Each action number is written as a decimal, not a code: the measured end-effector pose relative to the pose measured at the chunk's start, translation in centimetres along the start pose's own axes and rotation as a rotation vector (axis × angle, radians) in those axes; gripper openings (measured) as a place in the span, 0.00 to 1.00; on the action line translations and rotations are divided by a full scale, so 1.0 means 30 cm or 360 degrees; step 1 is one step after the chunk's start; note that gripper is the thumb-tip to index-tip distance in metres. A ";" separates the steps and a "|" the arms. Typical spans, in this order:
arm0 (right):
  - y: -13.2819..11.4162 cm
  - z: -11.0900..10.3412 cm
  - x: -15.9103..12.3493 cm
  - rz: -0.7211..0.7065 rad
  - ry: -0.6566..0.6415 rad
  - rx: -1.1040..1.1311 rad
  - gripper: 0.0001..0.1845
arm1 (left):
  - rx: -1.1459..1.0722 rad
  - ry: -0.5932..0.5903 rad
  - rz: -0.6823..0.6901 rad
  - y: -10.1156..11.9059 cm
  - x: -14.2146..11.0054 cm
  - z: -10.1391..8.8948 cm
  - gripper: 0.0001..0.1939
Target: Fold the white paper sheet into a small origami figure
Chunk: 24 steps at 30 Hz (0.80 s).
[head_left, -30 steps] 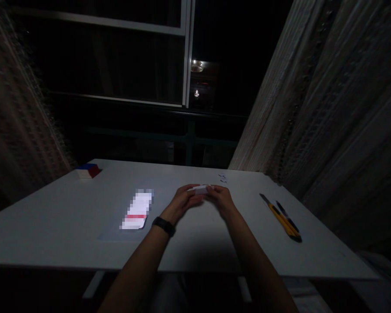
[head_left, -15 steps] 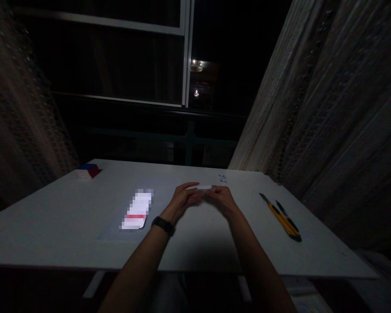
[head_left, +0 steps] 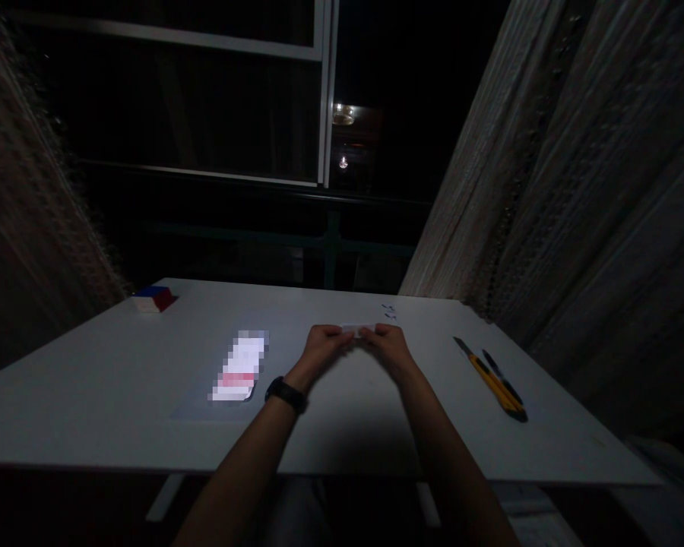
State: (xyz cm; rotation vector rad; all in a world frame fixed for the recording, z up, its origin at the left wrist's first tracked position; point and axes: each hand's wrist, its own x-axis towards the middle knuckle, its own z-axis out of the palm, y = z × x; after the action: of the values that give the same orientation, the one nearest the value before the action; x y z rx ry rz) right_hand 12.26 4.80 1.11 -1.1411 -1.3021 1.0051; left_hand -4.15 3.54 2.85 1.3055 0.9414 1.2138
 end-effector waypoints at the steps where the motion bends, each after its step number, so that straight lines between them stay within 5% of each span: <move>1: -0.004 0.000 -0.003 -0.0015 0.0003 0.0007 0.21 | 0.0019 0.0021 0.0012 0.001 -0.001 0.000 0.13; 7: -0.028 0.013 -0.020 -0.0072 0.0168 0.0088 0.20 | -0.0300 0.0045 0.0005 0.003 -0.002 0.011 0.18; 14: -0.028 0.030 -0.031 -0.0052 0.0036 0.0394 0.27 | -0.0357 -0.0007 0.0049 0.000 -0.002 0.024 0.21; 24: -0.027 0.035 -0.025 -0.0016 0.0163 0.0293 0.15 | 0.0232 0.0270 0.0259 -0.022 0.010 0.034 0.10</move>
State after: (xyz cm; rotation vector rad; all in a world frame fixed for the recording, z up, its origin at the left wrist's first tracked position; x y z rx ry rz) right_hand 11.13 3.98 1.72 -1.0308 -1.1093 1.0238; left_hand -3.03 3.72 2.31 1.4329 1.0781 1.4208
